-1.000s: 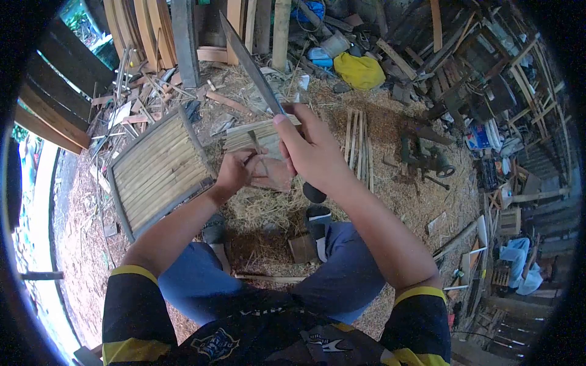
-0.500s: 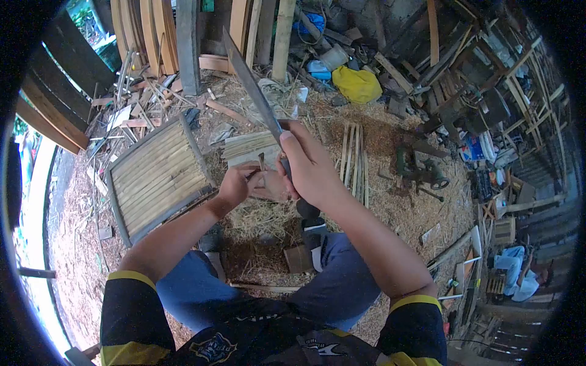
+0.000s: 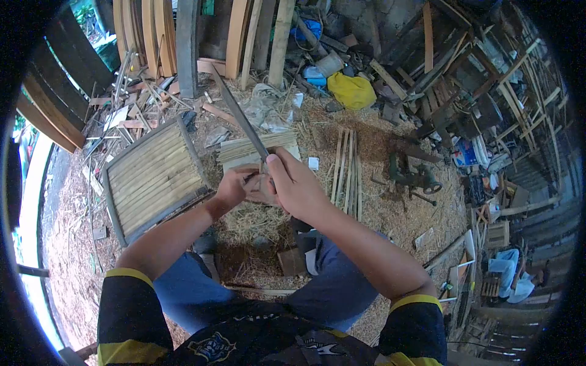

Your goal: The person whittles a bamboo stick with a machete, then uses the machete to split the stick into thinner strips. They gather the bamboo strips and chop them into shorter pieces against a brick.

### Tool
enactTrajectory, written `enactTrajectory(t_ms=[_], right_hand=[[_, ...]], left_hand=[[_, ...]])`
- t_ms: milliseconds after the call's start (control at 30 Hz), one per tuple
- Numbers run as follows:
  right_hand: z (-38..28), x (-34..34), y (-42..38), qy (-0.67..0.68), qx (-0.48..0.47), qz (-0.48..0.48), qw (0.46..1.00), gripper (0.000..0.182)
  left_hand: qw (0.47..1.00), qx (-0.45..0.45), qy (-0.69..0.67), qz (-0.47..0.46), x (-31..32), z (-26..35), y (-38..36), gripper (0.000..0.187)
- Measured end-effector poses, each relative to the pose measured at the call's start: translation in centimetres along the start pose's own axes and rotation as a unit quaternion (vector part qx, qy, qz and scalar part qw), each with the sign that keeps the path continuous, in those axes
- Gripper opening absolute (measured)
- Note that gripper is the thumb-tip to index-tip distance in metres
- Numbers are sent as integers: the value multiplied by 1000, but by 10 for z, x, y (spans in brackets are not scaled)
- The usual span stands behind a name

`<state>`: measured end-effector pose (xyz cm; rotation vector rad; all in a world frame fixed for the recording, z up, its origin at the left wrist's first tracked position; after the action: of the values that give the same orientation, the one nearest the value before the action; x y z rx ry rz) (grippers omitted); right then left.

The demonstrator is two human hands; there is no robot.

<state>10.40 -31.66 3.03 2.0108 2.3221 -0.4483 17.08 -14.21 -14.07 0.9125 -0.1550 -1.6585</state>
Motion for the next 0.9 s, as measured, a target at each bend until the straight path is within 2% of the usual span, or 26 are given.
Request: enactTrajectory(t_ms=[233,433,633,700,833,900], right_hand=[[0,0,-1,15,14,-16,1000,43],[1,1,-1,1,9,-9,1000,42],[14,3,1,-107,-73,46,990,39],[16,7,-5,-124,-95,67,985,39],[15,23,-28,-74,-69,88,991,39],[17,34,-42,-41,-38,98,994,37]], left_hand=[[1000,1,-22,0,3,-5,-1,18],[999,-26,-20,-16,1,-2,0,18],[999,-24,-34,-8,-1,4,-1,20],[999,-22,-20,-31,-6,9,-1,22],[994,-35,-1,-99,-6,8,-9,26],[995,-25,-16,-95,-6,10,-16,27]])
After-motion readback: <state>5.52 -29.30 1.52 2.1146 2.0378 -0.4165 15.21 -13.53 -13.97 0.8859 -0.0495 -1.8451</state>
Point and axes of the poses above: each hand's wrist, its own y-axis towards the middle knuckle, its own x-axis out of the palm, z = x × y, the point moved 2 cm from there along y, towards the middle knuckle, and after that the axes turned 5 degrees about z, right-handed, at the moved point
